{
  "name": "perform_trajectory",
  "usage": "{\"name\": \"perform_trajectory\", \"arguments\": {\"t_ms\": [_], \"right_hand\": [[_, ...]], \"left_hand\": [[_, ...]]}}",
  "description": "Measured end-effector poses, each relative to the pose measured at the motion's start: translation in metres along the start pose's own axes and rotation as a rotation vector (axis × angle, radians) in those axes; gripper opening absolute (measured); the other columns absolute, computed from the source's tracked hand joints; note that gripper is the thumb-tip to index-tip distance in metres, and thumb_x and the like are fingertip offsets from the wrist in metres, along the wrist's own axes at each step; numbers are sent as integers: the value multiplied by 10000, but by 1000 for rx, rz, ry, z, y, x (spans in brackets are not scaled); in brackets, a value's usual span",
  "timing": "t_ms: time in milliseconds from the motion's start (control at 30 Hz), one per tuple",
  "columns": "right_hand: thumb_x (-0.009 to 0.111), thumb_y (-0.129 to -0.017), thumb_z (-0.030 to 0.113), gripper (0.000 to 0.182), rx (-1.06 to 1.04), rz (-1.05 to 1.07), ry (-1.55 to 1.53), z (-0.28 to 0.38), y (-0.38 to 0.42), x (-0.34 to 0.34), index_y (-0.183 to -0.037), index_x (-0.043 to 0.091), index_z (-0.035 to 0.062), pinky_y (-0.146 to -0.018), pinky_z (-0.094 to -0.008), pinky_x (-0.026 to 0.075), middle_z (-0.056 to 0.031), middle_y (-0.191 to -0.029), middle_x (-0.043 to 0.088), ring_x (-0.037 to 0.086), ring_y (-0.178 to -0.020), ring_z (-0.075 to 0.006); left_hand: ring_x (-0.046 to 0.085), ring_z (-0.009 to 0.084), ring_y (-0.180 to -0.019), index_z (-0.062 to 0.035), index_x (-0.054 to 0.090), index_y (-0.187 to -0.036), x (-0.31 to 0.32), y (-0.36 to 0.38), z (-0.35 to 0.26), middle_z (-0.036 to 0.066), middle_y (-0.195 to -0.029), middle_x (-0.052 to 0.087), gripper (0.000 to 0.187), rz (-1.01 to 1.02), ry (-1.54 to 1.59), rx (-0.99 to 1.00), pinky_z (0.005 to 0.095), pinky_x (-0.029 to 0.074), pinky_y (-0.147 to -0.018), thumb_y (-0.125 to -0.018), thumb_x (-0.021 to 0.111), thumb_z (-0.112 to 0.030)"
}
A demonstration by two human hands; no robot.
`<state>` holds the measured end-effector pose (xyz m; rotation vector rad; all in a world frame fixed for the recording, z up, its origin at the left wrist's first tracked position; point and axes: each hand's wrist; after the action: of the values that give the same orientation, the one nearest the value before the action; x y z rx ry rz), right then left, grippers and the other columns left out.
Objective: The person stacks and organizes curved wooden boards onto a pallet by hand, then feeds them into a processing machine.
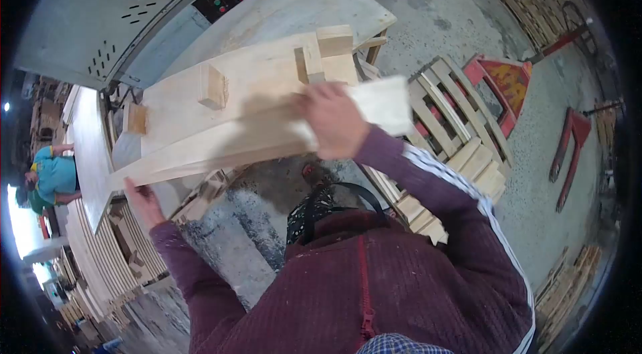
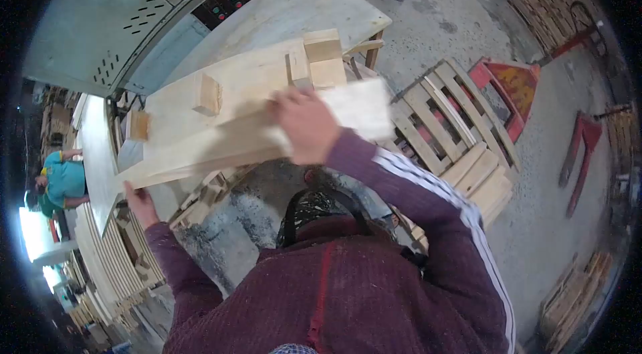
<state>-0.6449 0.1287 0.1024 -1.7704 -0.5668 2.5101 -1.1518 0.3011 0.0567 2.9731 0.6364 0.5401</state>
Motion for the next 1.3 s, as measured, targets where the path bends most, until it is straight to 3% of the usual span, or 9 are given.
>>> {"name": "perform_trajectory", "arguments": {"t_ms": [33,400,700,867,933,967,1133,1200,1300], "right_hand": [[671,-512,185,694,-79,-312,-8,4,-33,47,-1165,505,19,-920,-383,371,-114,-1053,523,495,-1040,-272],[735,-465,246,659,25,55,19,0,-167,104,-1067,530,71,-856,-359,355,-79,-1067,495,466,-1010,-232],[660,-378,220,639,73,-46,-109,-42,-160,128,-994,549,91,-814,-374,367,-83,-1024,506,486,-963,-255],[693,-393,208,750,55,-60,-130,-37,-169,130,-1117,555,66,-859,-388,376,-93,-1029,525,505,-995,-274],[747,-420,236,813,79,-27,-129,-42,-160,133,-1187,543,58,-963,-430,359,-124,-1150,553,504,-1119,-304],[780,-447,251,871,104,92,-166,-40,-159,124,-1250,513,46,-1035,-463,318,-166,-1245,539,471,-1206,-326],[813,-503,280,979,115,92,64,-43,-127,79,-1369,391,102,-1092,-502,245,-144,-1271,477,416,-1211,-337],[813,-555,344,1012,209,152,172,-46,-108,61,-1423,337,134,-1116,-534,186,-104,-1350,427,360,-1270,-330],[778,-610,443,1020,186,133,206,-57,-83,55,-1454,294,138,-1121,-556,154,-105,-1398,390,332,-1306,-332]], "left_hand": [[585,185,-985,10,550,-1167,-53,-69,-1,93,-1098,603,347,80,-160,122,285,504,-823,-938,588,-247],[526,143,-959,19,480,-1270,-55,-243,5,86,-1136,551,394,18,67,-244,275,499,-855,-950,578,-189],[521,162,-977,5,545,-1173,-74,-296,60,81,-1088,582,406,384,-557,144,309,470,-900,-863,697,-210],[448,236,-1169,-155,327,-1409,-4,-250,25,72,-1352,402,687,-198,-397,-429,423,417,-978,-829,696,-147],[387,273,-1262,-153,262,-1443,-91,-304,57,66,-1420,327,786,648,-1043,100,464,410,-997,-780,664,-23],[375,285,-1283,-149,291,-1443,-89,-287,43,69,-1468,288,747,299,-482,-325,430,453,-970,-796,613,39],[266,329,-1366,-116,154,-1484,-98,-279,98,62,-1540,166,886,414,-1343,726,458,410,-1024,-769,652,44],[298,245,-1347,-164,237,-1463,-4,-221,62,40,-1512,230,647,-14,-266,-132,523,299,-1048,-915,569,-252],[399,211,-1248,-160,367,-1365,-11,-234,65,51,-1364,412,523,-128,-308,-22,474,335,-968,-911,536,-360]]}}
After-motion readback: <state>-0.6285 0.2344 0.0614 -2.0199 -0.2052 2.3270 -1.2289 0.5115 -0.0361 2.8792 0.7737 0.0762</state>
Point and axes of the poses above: each hand's wrist, its own y-axis away from the middle knuckle, its own x-axis out of the palm, z = x × y
